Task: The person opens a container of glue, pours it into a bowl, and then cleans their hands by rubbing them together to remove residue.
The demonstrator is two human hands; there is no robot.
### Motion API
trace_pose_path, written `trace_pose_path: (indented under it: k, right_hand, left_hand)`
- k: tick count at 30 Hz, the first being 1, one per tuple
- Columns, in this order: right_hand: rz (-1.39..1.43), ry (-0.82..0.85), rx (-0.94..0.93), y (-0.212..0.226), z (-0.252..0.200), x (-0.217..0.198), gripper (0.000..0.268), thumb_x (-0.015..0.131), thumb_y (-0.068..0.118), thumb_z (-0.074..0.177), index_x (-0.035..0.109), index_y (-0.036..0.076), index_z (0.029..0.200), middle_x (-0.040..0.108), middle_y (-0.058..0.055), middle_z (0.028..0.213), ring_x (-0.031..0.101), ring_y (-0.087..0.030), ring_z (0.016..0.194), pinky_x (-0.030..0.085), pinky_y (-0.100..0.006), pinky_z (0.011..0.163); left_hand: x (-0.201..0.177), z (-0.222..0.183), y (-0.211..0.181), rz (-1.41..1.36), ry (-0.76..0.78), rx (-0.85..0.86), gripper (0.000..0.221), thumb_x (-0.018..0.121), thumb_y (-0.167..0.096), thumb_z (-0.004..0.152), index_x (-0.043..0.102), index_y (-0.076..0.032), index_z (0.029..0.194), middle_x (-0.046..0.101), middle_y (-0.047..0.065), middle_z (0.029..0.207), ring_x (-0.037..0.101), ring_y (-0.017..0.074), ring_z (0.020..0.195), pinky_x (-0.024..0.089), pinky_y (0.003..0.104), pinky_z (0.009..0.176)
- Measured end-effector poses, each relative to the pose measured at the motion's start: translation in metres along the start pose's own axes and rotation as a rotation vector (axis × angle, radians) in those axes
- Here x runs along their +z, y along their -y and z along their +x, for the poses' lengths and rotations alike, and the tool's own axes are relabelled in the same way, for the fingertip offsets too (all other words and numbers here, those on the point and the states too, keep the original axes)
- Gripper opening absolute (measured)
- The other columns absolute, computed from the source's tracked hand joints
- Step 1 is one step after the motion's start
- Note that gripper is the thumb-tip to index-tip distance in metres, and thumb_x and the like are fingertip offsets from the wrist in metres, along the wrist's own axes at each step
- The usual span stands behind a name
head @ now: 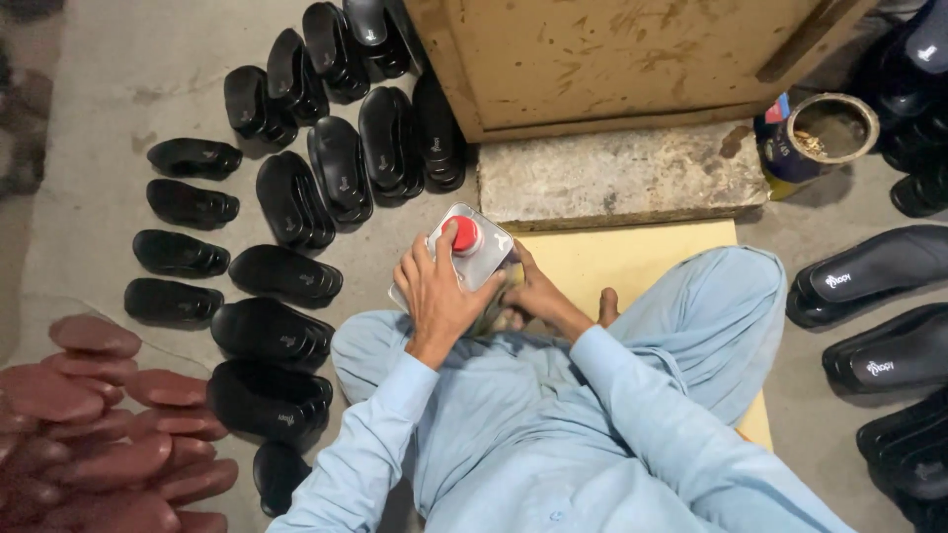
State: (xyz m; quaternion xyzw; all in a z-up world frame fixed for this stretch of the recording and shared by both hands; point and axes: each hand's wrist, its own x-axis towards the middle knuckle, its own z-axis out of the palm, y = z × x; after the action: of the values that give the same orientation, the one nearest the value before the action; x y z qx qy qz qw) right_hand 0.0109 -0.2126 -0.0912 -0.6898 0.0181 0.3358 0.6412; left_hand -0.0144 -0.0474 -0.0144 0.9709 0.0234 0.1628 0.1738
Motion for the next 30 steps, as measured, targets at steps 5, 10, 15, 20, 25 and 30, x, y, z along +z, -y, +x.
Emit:
trace_pose_path:
  k: [5, 10, 15, 20, 25, 30]
  right_hand:
    - [0.306, 0.084, -0.006, 0.003, -0.014, -0.009, 0.103, 0.064, -0.004, 0.077, 0.014, 0.016, 0.165, 0.065, -0.024, 0.084, 0.068, -0.031, 0.053, 0.059, -0.039, 0.043]
    - [0.432, 0.082, -0.056, -0.006, -0.003, 0.001, 0.109, 0.058, -0.009, 0.080, 0.003, 0.026, 0.167, 0.064, -0.019, 0.071, 0.065, -0.024, 0.049, 0.058, -0.033, 0.042]
    - [0.383, 0.092, -0.004, -0.037, 0.035, -0.005, 0.096, 0.057, -0.002, 0.085, 0.013, 0.024, 0.166, 0.064, -0.021, 0.069, 0.066, -0.031, 0.046, 0.058, -0.039, 0.037]
    - [0.505, 0.129, -0.089, 0.008, -0.030, 0.005, 0.108, 0.060, -0.005, 0.082, 0.001, 0.029, 0.167, 0.060, -0.017, 0.062, 0.062, -0.028, 0.042, 0.056, -0.036, 0.041]
    - [0.350, -0.004, 0.066, -0.033, 0.027, -0.002, 0.095, 0.056, -0.001, 0.088, 0.010, 0.025, 0.166, 0.067, -0.018, 0.077, 0.068, -0.027, 0.051, 0.061, -0.038, 0.044]
    - [-0.256, 0.024, 0.070, 0.038, -0.058, 0.000, 0.111, 0.069, 0.009, 0.075, 0.012, 0.030, 0.168, 0.076, -0.022, 0.081, 0.077, -0.039, 0.074, 0.061, -0.047, 0.067]
  left_hand:
    - [-0.005, 0.002, -0.006, -0.015, 0.003, 0.001, 0.098, 0.084, -0.065, 0.065, 0.051, -0.020, 0.145, 0.052, 0.022, 0.130, 0.051, 0.0422, 0.118, 0.033, 0.056, 0.102]
    - [-0.005, 0.002, -0.003, -0.006, 0.007, -0.017, 0.098, 0.084, -0.063, 0.065, 0.050, -0.020, 0.146, 0.052, 0.023, 0.131, 0.051, 0.0431, 0.119, 0.034, 0.057, 0.101]
    - [-0.008, 0.002, -0.005, 0.007, 0.011, -0.025, 0.098, 0.085, -0.062, 0.065, 0.050, -0.021, 0.146, 0.051, 0.023, 0.133, 0.051, 0.0419, 0.118, 0.034, 0.056, 0.100]
    - [-0.005, 0.005, -0.005, -0.008, 0.020, -0.054, 0.098, 0.086, -0.059, 0.065, 0.049, -0.020, 0.146, 0.051, 0.025, 0.133, 0.051, 0.0440, 0.118, 0.034, 0.057, 0.099]
    - [-0.005, 0.003, -0.007, -0.007, 0.015, -0.038, 0.098, 0.087, -0.059, 0.065, 0.049, -0.019, 0.147, 0.050, 0.025, 0.134, 0.051, 0.0437, 0.119, 0.034, 0.057, 0.100]
    - [-0.001, 0.003, -0.007, 0.026, 0.000, -0.046, 0.098, 0.085, -0.060, 0.066, 0.049, -0.020, 0.147, 0.050, 0.024, 0.132, 0.050, 0.0433, 0.118, 0.034, 0.056, 0.099]
